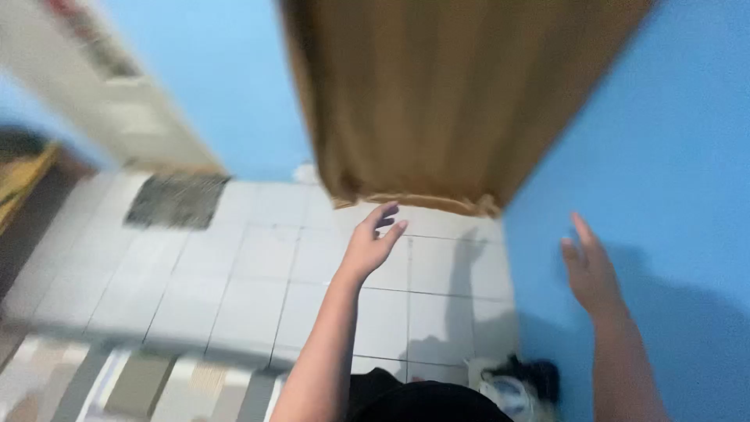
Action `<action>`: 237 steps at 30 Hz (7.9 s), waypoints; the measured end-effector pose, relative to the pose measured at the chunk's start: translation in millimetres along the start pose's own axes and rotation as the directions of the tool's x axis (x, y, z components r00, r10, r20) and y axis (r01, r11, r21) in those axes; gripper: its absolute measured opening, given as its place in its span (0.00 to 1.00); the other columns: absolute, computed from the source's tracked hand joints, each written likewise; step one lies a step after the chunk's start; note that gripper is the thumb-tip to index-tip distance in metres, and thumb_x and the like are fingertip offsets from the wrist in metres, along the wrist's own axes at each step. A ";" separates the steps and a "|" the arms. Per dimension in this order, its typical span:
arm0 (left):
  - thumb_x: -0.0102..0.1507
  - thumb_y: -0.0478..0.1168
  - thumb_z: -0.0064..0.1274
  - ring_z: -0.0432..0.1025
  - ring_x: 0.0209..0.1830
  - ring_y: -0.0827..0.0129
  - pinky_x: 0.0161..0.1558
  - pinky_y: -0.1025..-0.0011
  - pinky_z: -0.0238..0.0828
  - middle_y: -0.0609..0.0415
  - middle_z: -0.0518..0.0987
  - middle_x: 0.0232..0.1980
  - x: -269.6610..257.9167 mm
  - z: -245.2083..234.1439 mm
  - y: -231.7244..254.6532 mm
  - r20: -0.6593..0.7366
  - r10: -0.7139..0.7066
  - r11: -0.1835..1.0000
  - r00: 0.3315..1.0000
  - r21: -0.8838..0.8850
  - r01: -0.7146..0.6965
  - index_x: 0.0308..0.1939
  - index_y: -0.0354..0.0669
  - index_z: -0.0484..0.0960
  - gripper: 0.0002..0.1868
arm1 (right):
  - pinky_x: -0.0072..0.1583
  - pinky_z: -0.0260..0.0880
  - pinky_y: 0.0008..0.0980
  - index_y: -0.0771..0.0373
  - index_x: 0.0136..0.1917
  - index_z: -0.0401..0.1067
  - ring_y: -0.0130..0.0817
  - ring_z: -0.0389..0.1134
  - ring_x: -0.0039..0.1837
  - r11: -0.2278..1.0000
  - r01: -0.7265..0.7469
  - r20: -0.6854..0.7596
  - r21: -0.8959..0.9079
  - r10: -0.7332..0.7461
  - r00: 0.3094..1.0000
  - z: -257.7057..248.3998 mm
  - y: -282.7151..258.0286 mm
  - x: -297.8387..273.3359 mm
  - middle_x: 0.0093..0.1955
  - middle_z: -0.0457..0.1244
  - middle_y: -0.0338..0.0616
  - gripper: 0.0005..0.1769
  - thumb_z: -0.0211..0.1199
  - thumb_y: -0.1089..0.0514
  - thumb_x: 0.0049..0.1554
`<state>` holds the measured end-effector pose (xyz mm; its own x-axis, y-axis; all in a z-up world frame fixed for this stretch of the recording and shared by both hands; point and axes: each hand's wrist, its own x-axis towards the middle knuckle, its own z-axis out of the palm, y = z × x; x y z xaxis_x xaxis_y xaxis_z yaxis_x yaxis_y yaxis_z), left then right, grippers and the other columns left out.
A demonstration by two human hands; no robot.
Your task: The person is seen cleaning their dresser and then going to another room to turn on the AC and spray room freshener.
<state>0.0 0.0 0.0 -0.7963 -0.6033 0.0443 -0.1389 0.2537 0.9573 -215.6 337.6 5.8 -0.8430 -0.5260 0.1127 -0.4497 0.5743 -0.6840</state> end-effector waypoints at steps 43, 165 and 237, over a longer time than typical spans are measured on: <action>0.63 0.50 0.58 0.74 0.65 0.60 0.63 0.57 0.68 0.50 0.78 0.67 56.7 -659.3 -238.2 -0.912 -0.260 0.958 0.317 -0.202 0.202 0.68 0.44 0.74 0.31 | 0.77 0.50 0.44 0.62 0.79 0.57 0.53 0.51 0.82 0.488 0.632 0.446 0.602 -0.862 0.241 720.0 -671.2 351.6 0.80 0.53 0.59 0.33 0.53 0.47 0.66; 0.48 0.36 0.68 0.63 0.62 0.38 0.62 0.49 0.65 0.40 0.68 0.65 109.0 -1728.8 -1075.2 -0.850 -0.252 0.646 -0.462 -0.503 0.574 0.68 0.44 0.66 0.44 | 0.56 0.68 0.55 0.59 0.64 0.69 0.59 0.69 0.54 -0.103 0.814 0.665 0.572 -0.522 -0.534 2157.6 -1414.2 5.0 0.63 0.60 0.61 0.32 0.75 0.54 0.48; 0.53 0.39 0.57 0.62 0.68 0.55 0.67 0.42 0.53 0.52 0.73 0.64 153.9 -1779.9 -1136.1 -0.960 -0.274 0.335 -0.049 -0.143 0.931 0.59 0.41 0.78 0.28 | 0.54 0.69 0.50 0.71 0.60 0.68 0.60 0.67 0.55 0.275 0.789 0.700 0.549 -0.668 -0.254 2032.2 -1453.9 120.2 0.55 0.62 0.61 0.28 0.71 0.58 0.49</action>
<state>1083.2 -1726.8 -572.0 0.6423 -0.7664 0.0100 -0.7040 -0.5847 0.4031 936.6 -1835.5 -450.7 0.7211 -0.6886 -0.0763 -0.6268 -0.6016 -0.4953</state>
